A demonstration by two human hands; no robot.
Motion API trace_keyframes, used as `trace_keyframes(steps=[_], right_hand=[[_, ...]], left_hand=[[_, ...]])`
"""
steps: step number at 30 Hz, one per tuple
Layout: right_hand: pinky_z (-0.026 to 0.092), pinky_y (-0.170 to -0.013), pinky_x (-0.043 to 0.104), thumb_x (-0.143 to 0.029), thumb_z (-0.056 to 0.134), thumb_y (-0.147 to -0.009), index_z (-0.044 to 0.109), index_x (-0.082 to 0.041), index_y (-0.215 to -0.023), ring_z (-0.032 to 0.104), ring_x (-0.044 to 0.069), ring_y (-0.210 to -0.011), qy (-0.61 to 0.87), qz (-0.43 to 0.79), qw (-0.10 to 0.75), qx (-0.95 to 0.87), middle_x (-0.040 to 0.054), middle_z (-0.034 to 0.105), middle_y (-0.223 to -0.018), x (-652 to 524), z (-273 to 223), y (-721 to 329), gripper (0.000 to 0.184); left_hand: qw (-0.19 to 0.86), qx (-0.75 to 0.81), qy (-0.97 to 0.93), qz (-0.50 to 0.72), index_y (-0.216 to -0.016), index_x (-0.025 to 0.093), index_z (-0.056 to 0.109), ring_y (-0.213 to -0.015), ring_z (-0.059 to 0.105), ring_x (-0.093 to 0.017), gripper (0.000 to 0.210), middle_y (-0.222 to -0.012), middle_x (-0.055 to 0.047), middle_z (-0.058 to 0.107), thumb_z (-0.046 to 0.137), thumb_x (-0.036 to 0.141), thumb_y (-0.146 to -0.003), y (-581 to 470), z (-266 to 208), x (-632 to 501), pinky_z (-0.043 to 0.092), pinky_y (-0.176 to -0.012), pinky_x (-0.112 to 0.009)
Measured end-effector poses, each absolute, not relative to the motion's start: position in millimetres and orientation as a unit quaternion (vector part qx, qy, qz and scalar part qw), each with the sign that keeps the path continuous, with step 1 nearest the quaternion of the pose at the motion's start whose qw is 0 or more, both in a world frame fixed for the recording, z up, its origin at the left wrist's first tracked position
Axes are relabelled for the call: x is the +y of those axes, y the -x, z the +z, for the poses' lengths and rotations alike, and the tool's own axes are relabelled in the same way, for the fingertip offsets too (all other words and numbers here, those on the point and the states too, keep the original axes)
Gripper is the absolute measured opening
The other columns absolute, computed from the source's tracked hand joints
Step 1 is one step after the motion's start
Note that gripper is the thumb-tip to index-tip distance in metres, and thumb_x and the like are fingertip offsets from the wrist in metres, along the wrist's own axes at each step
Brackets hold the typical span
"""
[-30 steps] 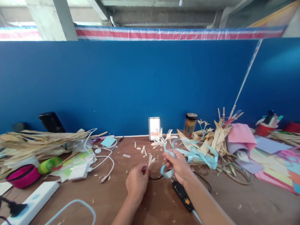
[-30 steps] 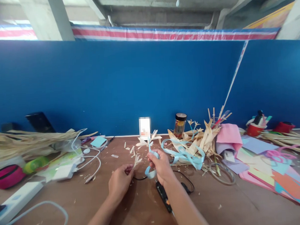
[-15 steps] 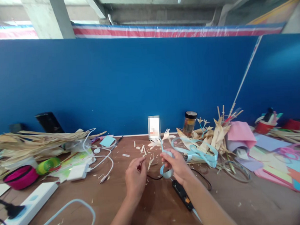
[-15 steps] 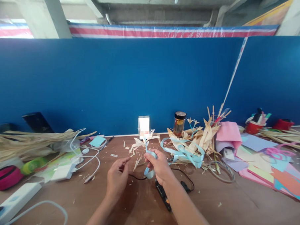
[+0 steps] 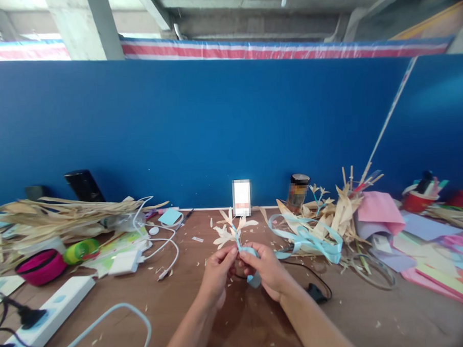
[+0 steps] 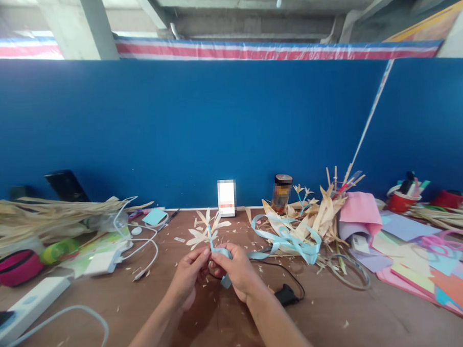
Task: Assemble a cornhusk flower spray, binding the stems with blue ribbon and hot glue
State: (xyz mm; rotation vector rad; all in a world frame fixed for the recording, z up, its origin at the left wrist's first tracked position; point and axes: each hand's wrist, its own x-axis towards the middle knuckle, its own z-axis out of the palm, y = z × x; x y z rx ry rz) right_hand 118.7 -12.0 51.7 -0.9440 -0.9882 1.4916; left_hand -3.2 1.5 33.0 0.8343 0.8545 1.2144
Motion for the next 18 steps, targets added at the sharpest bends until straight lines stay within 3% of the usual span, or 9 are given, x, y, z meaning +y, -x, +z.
trace_keyframes(steps=[7,18], right_hand=[[0.039,-0.048,0.017,-0.035,0.068,-0.066,0.057,-0.013,-0.079,0.053,0.008,-0.054,0.373,0.642,0.515,-0.429,-0.0007,0.059,-0.06,-12.7,46.8,-115.5,0.028],[0.04,-0.05,0.018,-0.042,0.063,-0.068,0.057,-0.016,-0.079,0.056,0.009,-0.057,0.383,0.632,0.495,-0.457,-0.0007,0.061,-0.066,-13.0,46.6,-117.3,0.029]], left_hand=[[0.704,0.319,-0.356,0.525,-0.077,0.013,0.065,-0.045,0.049,-0.007,0.026,-0.052,0.002,0.054,0.07,0.034,-0.062,2.2,41.5,-1.3,0.039,-0.044,-0.018],[0.737,0.282,-0.321,0.524,-0.077,0.012,0.062,-0.048,0.051,-0.008,0.018,-0.056,0.001,0.055,0.066,0.027,-0.068,3.9,39.2,0.5,0.043,-0.046,-0.02]])
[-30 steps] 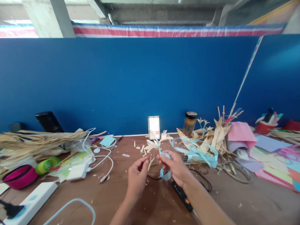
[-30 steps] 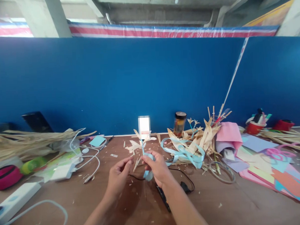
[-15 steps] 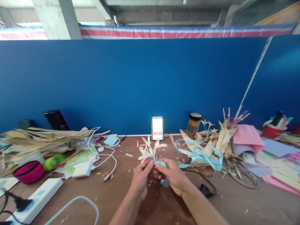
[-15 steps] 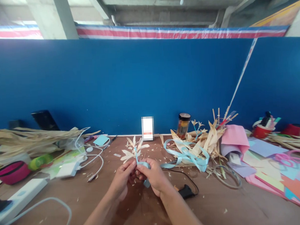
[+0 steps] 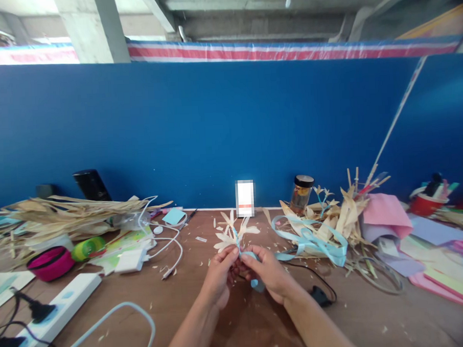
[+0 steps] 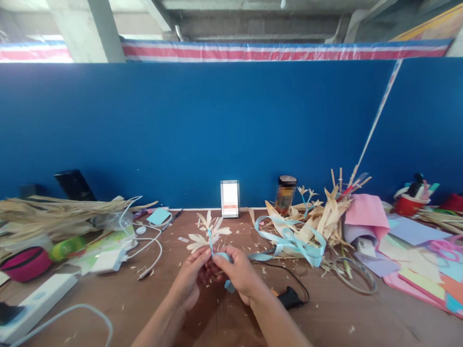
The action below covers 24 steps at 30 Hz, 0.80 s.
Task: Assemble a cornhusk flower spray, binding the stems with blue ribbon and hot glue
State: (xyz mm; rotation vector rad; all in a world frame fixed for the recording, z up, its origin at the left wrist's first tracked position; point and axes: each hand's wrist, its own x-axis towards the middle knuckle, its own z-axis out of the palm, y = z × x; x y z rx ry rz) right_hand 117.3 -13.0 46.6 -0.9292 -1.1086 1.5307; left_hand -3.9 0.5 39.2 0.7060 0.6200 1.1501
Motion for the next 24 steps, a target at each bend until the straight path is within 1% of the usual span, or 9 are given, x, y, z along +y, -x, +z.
trace_keyframes(steps=[3,7,8,10,12,15,18,21,24], right_hand=[[0.038,-0.049,0.017,-0.045,0.058,-0.072,0.056,-0.015,-0.077,0.055,0.009,-0.058,0.394,0.624,0.489,-0.466,-0.0007,0.06,-0.065,-12.9,47.9,-119.1,0.03],[0.031,-0.04,0.015,-0.044,0.057,-0.072,0.055,-0.015,-0.072,0.046,0.005,-0.045,0.437,0.588,0.473,-0.489,-0.0036,0.054,-0.057,-11.8,47.9,-119.6,0.029],[0.03,-0.04,0.015,-0.044,0.058,-0.072,0.054,-0.015,-0.07,0.044,0.005,-0.043,0.448,0.572,0.471,-0.5,-0.0042,0.053,-0.055,-11.5,47.7,-119.7,0.029],[0.034,-0.042,0.017,-0.042,0.058,-0.071,0.054,-0.015,-0.066,0.046,0.006,-0.044,0.461,0.537,0.473,-0.525,-0.0039,0.053,-0.054,-11.0,47.3,-120.5,0.028],[0.04,-0.051,0.02,-0.038,0.059,-0.071,0.055,-0.015,-0.068,0.052,0.01,-0.054,0.463,0.508,0.475,-0.549,-0.0014,0.058,-0.06,-10.6,46.9,-122.0,0.023],[0.042,-0.056,0.021,-0.032,0.058,-0.072,0.057,-0.016,-0.079,0.057,0.014,-0.069,0.472,0.475,0.467,-0.577,0.0028,0.063,-0.076,-10.0,45.8,-124.8,0.017],[0.041,-0.053,0.021,-0.032,0.057,-0.073,0.057,-0.017,-0.087,0.056,0.013,-0.065,0.496,0.426,0.462,-0.599,0.0027,0.062,-0.078,-9.4,45.0,-127.3,0.02],[0.04,-0.055,0.021,-0.028,0.06,-0.07,0.055,-0.019,-0.093,0.053,0.01,-0.059,0.495,0.386,0.458,-0.629,0.0012,0.061,-0.085,-9.2,48.5,-130.1,0.025],[0.04,-0.058,0.021,-0.022,0.058,-0.071,0.055,-0.02,-0.09,0.052,0.01,-0.061,0.49,0.343,0.458,-0.657,-0.0003,0.06,-0.087,-9.1,56.8,-134.3,0.02]], left_hand=[[0.754,0.267,-0.307,0.516,-0.075,0.012,0.062,-0.052,0.052,-0.008,0.014,-0.057,0.001,0.054,0.066,0.024,-0.069,5.4,39.0,0.7,0.042,-0.048,-0.018],[0.777,0.26,-0.279,0.501,-0.075,0.013,0.062,-0.052,0.051,-0.006,0.011,-0.057,0.002,0.053,0.065,0.022,-0.07,6.2,38.2,-0.4,0.04,-0.048,-0.015],[0.781,0.262,-0.27,0.499,-0.076,0.013,0.062,-0.051,0.05,-0.005,0.011,-0.057,0.003,0.052,0.065,0.021,-0.069,6.2,37.9,-0.7,0.039,-0.048,-0.014],[0.783,0.267,-0.257,0.499,-0.078,0.014,0.062,-0.049,0.048,-0.004,0.012,-0.055,0.004,0.051,0.066,0.019,-0.068,6.1,37.3,-1.2,0.038,-0.046,-0.012],[0.785,0.267,-0.252,0.499,-0.077,0.014,0.062,-0.048,0.047,-0.003,0.012,-0.055,0.004,0.051,0.067,0.018,-0.068,5.7,36.9,-1.1,0.038,-0.046,-0.012],[0.785,0.258,-0.247,0.507,-0.074,0.013,0.062,-0.048,0.049,-0.004,0.01,-0.054,0.004,0.052,0.067,0.019,-0.067,5.4,37.2,0.4,0.039,-0.046,-0.012],[0.774,0.259,-0.23,0.53,-0.075,0.014,0.061,-0.046,0.05,-0.004,0.01,-0.055,0.004,0.055,0.067,0.017,-0.068,6.8,38.8,3.0,0.04,-0.044,-0.012],[0.772,0.246,-0.201,0.55,-0.075,0.013,0.062,-0.044,0.05,-0.003,0.008,-0.053,0.004,0.055,0.066,0.015,-0.069,10.8,40.8,6.2,0.042,-0.043,-0.012],[0.773,0.216,-0.169,0.572,-0.077,0.012,0.063,-0.046,0.051,-0.003,0.005,-0.057,0.003,0.058,0.063,0.012,-0.072,15.6,42.8,9.1,0.043,-0.043,-0.012]])
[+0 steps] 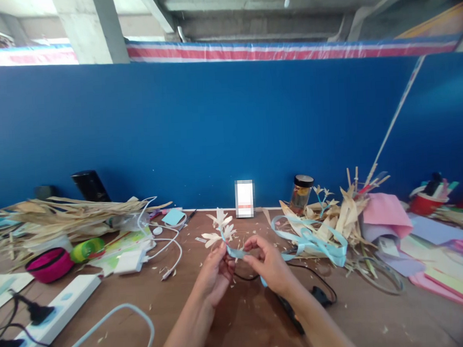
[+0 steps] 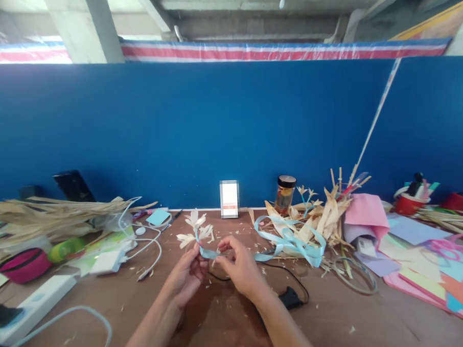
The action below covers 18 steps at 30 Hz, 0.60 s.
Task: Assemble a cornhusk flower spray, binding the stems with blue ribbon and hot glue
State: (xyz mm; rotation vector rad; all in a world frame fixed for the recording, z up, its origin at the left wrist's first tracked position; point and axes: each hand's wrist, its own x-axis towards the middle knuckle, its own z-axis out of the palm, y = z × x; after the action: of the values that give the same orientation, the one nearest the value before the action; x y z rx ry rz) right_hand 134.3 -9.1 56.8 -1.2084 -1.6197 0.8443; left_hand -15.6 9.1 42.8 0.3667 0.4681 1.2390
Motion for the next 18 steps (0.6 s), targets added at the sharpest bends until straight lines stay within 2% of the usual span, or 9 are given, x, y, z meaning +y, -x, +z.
trace_keyframes(steps=[3,6,9,14,18], right_hand=[[0.039,-0.061,0.022,-0.022,0.054,-0.074,0.058,-0.019,-0.081,0.053,0.013,-0.066,0.494,0.308,0.442,-0.682,-0.0003,0.061,-0.077,-8.2,64.4,-138.6,0.008],[0.039,-0.063,0.024,-0.023,0.052,-0.076,0.062,-0.018,-0.076,0.054,0.015,-0.069,0.484,0.314,0.406,-0.709,0.0003,0.062,-0.073,-7.5,65.4,-139.1,0.012],[0.039,-0.063,0.024,-0.023,0.05,-0.076,0.063,-0.018,-0.077,0.054,0.014,-0.068,0.457,0.369,0.37,-0.72,-0.0004,0.062,-0.072,-8.2,59.4,-134.6,0.014],[0.039,-0.05,0.021,-0.03,0.054,-0.074,0.05,-0.018,-0.086,0.054,0.012,-0.058,0.442,0.548,0.324,-0.632,-0.0013,0.06,-0.065,-10.5,48.5,-129.6,0.017],[0.038,-0.056,0.021,-0.027,0.063,-0.069,0.041,-0.019,-0.087,0.055,0.011,-0.06,0.412,0.585,0.323,-0.619,-0.0016,0.063,-0.069,-11.7,51.5,-136.9,0.03]], left_hand=[[0.771,0.184,-0.141,0.593,-0.079,0.01,0.063,-0.049,0.053,-0.004,0.007,-0.062,0.001,0.06,0.056,0.01,-0.077,18.3,44.8,11.1,0.044,-0.045,-0.013],[0.76,0.17,-0.105,0.619,-0.081,0.011,0.063,-0.051,0.055,-0.004,0.012,-0.064,0.0,0.061,0.05,0.01,-0.081,18.2,46.7,11.9,0.046,-0.047,-0.014],[0.743,0.175,-0.084,0.641,-0.081,0.013,0.062,-0.051,0.054,-0.004,0.014,-0.064,0.001,0.061,0.048,0.01,-0.082,17.4,48.2,12.9,0.045,-0.046,-0.014],[0.724,0.18,-0.088,0.66,-0.08,0.013,0.061,-0.044,0.05,-0.003,0.011,-0.057,0.003,0.056,0.051,0.014,-0.082,21.6,48.3,17.9,0.036,-0.035,-0.011],[0.697,0.181,-0.07,0.691,-0.081,0.015,0.06,-0.046,0.051,-0.002,0.008,-0.061,0.004,0.056,0.052,0.012,-0.08,32.2,48.1,24.2,0.034,-0.033,-0.009]])
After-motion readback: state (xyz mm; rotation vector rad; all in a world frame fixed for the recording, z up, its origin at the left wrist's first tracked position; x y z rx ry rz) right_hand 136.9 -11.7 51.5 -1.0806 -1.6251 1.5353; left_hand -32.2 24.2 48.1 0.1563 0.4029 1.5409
